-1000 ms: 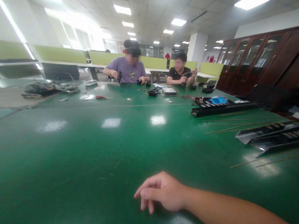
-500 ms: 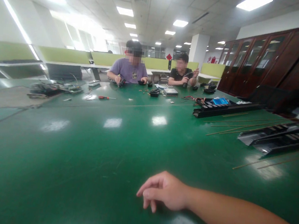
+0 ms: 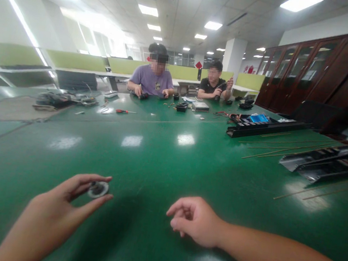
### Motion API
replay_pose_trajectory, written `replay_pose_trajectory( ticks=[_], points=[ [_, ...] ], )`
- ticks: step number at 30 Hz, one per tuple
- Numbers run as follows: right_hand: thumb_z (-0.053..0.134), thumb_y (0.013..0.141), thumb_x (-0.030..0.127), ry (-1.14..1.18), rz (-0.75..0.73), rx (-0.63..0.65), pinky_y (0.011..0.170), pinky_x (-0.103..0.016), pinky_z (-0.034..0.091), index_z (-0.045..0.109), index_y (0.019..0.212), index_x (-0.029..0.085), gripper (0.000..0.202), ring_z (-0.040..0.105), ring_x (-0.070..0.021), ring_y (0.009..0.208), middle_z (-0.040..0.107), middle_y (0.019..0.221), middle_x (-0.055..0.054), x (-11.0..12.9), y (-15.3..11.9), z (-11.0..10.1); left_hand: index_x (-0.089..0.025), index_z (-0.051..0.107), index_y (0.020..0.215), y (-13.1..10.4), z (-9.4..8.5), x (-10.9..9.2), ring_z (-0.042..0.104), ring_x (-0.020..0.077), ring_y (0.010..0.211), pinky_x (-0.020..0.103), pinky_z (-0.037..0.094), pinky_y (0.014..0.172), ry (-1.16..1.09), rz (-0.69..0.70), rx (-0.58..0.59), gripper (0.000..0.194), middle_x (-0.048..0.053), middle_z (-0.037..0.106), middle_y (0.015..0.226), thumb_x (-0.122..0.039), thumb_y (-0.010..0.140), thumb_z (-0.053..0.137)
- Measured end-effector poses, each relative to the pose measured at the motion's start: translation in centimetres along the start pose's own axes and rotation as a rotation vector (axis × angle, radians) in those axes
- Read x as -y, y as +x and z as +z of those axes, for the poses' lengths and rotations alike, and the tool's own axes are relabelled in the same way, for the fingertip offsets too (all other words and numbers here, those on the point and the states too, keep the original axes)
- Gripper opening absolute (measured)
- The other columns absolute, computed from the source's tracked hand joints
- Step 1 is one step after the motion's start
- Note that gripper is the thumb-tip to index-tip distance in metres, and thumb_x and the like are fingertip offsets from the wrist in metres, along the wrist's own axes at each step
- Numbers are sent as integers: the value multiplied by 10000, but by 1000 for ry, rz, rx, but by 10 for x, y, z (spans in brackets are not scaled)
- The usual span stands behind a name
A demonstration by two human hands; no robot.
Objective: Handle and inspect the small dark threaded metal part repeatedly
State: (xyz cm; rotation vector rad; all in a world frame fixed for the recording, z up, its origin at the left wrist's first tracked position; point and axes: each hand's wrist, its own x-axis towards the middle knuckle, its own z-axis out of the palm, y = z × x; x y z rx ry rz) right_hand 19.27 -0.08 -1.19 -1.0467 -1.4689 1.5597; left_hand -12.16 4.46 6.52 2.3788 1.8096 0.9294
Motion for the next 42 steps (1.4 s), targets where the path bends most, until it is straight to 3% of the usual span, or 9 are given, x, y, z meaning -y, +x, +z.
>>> replay_pose_trajectory(
  ticks=[3,7,14,20,27,42],
  points=[
    [696,766,162,-101,-73,-125,564,-219,428,675,977,140,213,535,-86,566,627,707,22,1,-1,2,-264,704,1067,2,21,-31,748,221,846,283,604,742,-114,166,90,451,1,775,962,-602,769,701],
    [689,734,98,-179,-105,-116,559,-208,408,625,1047,170,328,519,-82,580,657,781,20,2,-2,5,-286,720,1028,-14,44,-64,739,200,844,271,602,772,-206,379,100,246,-2,768,943,-426,827,702],
    [719,696,91,-277,-128,-90,573,-208,435,605,1113,198,445,541,-89,623,658,890,10,3,-7,5,-300,614,1251,-43,66,-55,702,168,947,247,578,831,-245,540,180,371,16,730,1082,-285,885,672],
    [706,693,78,-332,-140,-82,604,-214,455,617,1103,210,440,557,-96,641,656,890,20,3,-9,4,-305,554,1261,-47,75,-57,693,191,936,294,566,831,-263,438,181,536,10,717,1080,-212,780,772],
    [745,695,133,-370,-116,-84,595,-226,449,657,1068,205,390,558,-112,624,644,810,25,5,-11,6,-280,586,1094,-48,71,-65,666,163,829,262,531,737,-328,401,223,327,-18,687,938,-181,815,725],
    [778,703,212,-467,-175,-84,589,-233,429,733,946,189,248,553,-129,635,648,779,6,10,-12,6,-280,584,1117,-53,76,-68,648,170,839,275,513,748,-351,421,218,372,-9,669,951,-142,804,731]
  ],
)
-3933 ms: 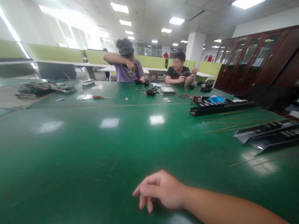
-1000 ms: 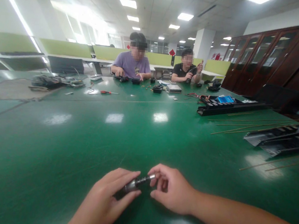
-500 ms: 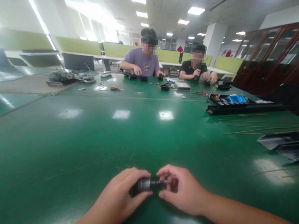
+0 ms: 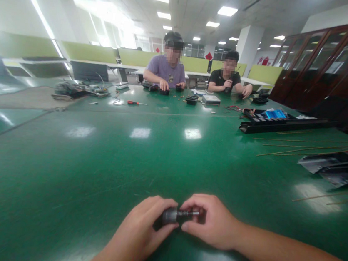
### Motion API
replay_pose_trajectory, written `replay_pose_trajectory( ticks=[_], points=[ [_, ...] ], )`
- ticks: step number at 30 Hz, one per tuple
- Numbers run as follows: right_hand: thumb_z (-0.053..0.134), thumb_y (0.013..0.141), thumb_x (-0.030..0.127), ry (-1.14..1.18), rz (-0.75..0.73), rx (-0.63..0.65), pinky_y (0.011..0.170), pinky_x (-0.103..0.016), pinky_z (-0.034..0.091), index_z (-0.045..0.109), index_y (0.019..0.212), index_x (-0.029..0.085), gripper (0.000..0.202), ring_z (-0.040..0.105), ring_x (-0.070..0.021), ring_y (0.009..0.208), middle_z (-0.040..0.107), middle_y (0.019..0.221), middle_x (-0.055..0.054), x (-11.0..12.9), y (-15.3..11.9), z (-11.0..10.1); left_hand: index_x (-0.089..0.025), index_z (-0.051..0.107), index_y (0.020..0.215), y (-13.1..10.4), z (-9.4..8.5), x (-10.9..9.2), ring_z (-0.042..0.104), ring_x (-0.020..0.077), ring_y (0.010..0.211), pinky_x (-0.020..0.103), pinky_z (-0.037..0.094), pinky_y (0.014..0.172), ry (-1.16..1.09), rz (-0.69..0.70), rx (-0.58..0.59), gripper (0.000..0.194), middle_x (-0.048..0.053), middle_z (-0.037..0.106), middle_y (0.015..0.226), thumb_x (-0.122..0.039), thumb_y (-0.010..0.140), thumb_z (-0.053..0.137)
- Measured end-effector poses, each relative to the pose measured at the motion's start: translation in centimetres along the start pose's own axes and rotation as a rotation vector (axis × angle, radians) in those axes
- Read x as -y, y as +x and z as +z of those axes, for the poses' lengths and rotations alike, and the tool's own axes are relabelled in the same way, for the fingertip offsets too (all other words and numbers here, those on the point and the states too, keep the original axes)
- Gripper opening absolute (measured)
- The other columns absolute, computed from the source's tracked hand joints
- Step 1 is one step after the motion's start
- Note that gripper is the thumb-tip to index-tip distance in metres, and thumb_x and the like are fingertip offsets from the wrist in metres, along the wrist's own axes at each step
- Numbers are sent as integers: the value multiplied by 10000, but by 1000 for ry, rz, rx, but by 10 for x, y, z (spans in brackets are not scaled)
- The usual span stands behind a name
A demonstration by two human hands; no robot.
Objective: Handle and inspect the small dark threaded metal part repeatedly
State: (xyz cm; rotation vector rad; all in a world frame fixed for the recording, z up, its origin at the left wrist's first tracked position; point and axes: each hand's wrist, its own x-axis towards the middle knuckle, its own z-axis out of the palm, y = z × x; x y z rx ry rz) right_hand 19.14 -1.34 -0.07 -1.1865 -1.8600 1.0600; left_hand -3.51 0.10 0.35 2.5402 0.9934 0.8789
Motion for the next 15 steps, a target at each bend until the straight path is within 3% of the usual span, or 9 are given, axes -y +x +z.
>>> replay_pose_trajectory(
  ticks=[4,9,15],
  points=[
    [766,704,185,34,4,-15,617,-232,445,726,977,192,276,568,-135,670,676,822,-1,3,0,0,-277,594,1093,1,1,-1,647,169,821,272,508,736,-7,-2,17,342,-10,668,926,-134,809,721],
    [773,691,172,-10,-39,-6,610,-226,435,748,883,179,194,573,-139,675,661,762,1,-1,1,-1,-269,591,1099,0,4,0,642,170,828,270,503,737,-10,10,39,334,-5,666,926,-135,818,713],
    [771,657,130,51,27,7,558,-208,405,740,833,167,182,550,-119,602,641,691,21,-3,3,0,-262,592,1087,0,5,0,628,177,823,277,498,732,-12,13,29,298,5,661,921,-140,835,696]
  ],
)
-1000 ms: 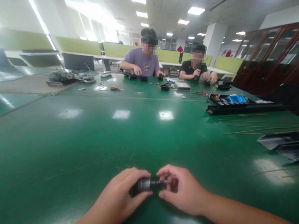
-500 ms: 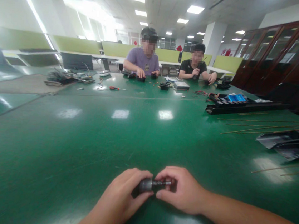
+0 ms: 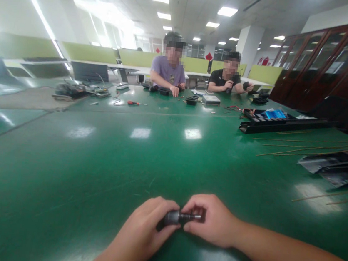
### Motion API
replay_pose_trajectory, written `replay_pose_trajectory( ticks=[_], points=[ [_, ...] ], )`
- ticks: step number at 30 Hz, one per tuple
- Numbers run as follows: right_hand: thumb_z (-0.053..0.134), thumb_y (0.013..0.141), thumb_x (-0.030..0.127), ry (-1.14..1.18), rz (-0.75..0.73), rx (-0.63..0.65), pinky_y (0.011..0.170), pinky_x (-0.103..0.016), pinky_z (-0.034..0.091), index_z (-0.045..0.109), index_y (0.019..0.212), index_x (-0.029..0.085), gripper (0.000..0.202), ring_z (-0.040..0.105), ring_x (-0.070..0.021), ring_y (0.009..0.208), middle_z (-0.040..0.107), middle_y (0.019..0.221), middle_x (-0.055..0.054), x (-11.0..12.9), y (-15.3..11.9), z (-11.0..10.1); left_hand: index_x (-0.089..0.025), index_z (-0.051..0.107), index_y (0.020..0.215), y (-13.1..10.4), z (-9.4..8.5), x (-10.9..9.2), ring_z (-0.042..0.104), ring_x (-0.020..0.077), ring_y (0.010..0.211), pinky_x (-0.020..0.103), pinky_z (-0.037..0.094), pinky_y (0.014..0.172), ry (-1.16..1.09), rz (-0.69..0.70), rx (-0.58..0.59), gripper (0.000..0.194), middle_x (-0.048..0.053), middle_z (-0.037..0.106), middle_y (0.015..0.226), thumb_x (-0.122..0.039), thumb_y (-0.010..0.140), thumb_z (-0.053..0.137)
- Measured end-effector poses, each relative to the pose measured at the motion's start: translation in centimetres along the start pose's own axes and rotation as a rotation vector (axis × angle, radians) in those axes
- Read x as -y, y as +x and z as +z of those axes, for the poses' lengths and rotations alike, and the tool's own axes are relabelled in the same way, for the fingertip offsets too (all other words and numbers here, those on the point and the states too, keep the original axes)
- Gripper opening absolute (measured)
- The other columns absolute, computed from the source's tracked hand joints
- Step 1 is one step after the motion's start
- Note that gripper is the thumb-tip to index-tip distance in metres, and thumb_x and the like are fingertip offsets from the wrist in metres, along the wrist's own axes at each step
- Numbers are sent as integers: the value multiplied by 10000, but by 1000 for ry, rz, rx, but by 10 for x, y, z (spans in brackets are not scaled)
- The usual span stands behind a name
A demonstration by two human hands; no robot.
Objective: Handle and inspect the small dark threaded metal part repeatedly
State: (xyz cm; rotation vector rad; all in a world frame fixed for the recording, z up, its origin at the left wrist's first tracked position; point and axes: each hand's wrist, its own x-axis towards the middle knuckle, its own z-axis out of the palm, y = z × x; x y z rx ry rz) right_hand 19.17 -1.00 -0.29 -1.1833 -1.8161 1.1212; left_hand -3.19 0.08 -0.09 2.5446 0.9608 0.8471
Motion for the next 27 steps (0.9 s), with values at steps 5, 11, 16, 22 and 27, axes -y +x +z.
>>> replay_pose_trajectory(
  ticks=[5,11,16,22,27],
  points=[
    [765,682,147,38,7,13,557,-208,404,732,812,153,134,547,-113,589,642,676,20,1,1,0,-246,603,1065,1,-2,-2,625,177,815,272,500,727,-8,2,12,237,17,662,911,-153,857,669],
    [752,702,152,39,-2,19,549,-208,397,726,797,151,99,540,-112,586,641,667,20,1,1,-1,-230,615,1056,1,-3,-3,627,168,818,261,499,729,-13,-25,36,191,26,657,909,-159,880,632],
    [746,705,152,48,3,25,543,-205,397,719,789,153,89,538,-110,577,642,656,23,2,1,-1,-231,612,1048,1,-2,-2,626,167,830,264,495,739,-12,-26,34,190,20,656,911,-149,878,635],
    [732,698,134,83,27,20,528,-198,385,716,782,141,85,532,-104,562,640,641,22,4,1,-1,-242,608,1050,1,-3,-2,626,167,815,260,490,724,-8,-28,47,198,10,656,901,-153,876,642],
    [725,703,134,65,10,21,536,-202,392,716,783,140,81,538,-106,566,648,647,19,4,1,-2,-240,607,1052,-1,-3,-1,627,168,816,262,491,727,-1,-17,33,179,16,658,908,-169,889,631]
  ],
)
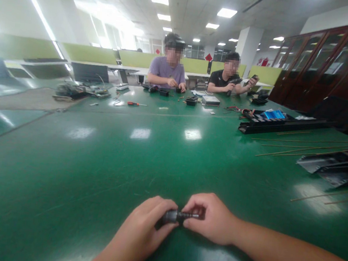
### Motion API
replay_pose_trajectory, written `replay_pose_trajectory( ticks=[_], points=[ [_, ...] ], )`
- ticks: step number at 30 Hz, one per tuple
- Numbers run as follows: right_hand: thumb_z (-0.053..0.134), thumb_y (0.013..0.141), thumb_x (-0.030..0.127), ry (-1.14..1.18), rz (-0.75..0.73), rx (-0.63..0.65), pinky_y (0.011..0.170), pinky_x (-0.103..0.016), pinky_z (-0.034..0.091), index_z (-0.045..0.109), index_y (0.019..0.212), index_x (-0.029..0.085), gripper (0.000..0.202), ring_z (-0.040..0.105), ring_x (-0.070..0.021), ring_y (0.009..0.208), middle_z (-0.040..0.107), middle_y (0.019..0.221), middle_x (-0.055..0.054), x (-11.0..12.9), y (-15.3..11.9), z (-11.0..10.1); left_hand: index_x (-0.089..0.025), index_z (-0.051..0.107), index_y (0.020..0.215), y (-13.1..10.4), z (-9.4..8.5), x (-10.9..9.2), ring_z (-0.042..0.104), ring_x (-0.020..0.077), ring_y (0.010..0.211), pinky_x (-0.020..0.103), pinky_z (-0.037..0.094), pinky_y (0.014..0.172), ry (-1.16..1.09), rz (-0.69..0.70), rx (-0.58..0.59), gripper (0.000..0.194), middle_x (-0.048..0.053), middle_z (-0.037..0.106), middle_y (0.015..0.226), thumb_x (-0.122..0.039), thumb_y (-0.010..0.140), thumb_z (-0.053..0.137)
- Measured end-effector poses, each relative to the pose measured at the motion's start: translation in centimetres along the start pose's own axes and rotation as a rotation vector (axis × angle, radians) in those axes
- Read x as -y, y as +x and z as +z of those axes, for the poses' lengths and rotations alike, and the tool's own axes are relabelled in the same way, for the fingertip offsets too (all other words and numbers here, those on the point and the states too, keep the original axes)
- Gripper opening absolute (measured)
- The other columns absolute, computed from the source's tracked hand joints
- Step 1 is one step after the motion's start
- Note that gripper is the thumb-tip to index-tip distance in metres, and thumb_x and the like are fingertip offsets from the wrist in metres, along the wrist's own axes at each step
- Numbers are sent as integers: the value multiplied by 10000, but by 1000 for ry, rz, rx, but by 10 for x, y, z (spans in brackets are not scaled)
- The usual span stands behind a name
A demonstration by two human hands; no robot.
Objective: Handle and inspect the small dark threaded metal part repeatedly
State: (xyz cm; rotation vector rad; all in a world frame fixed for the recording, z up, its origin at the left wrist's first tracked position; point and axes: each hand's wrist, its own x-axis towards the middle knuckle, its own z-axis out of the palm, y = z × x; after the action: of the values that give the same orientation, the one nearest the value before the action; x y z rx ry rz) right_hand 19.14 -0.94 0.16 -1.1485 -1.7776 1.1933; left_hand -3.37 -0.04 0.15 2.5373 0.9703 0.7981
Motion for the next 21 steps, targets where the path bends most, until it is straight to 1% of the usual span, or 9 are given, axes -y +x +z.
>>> replay_pose_trajectory(
  ticks=[6,10,21],
  points=[
    [733,708,139,-15,7,6,545,-203,408,714,786,146,80,547,-108,579,655,661,19,0,0,0,-235,607,1068,-1,0,1,630,173,833,272,501,743,6,-3,2,184,27,661,922,-180,893,621],
    [737,710,147,-3,9,4,544,-203,408,712,797,146,90,548,-109,580,654,666,19,-2,0,0,-231,612,1047,-1,-1,1,628,170,807,267,500,724,9,-2,-6,167,24,657,894,-175,890,617],
    [730,712,145,7,25,12,522,-196,375,696,792,145,87,516,-99,555,623,639,31,-3,0,0,-236,612,1050,1,-2,1,623,172,822,272,500,738,12,-12,-13,183,25,657,912,-165,882,629]
  ],
)
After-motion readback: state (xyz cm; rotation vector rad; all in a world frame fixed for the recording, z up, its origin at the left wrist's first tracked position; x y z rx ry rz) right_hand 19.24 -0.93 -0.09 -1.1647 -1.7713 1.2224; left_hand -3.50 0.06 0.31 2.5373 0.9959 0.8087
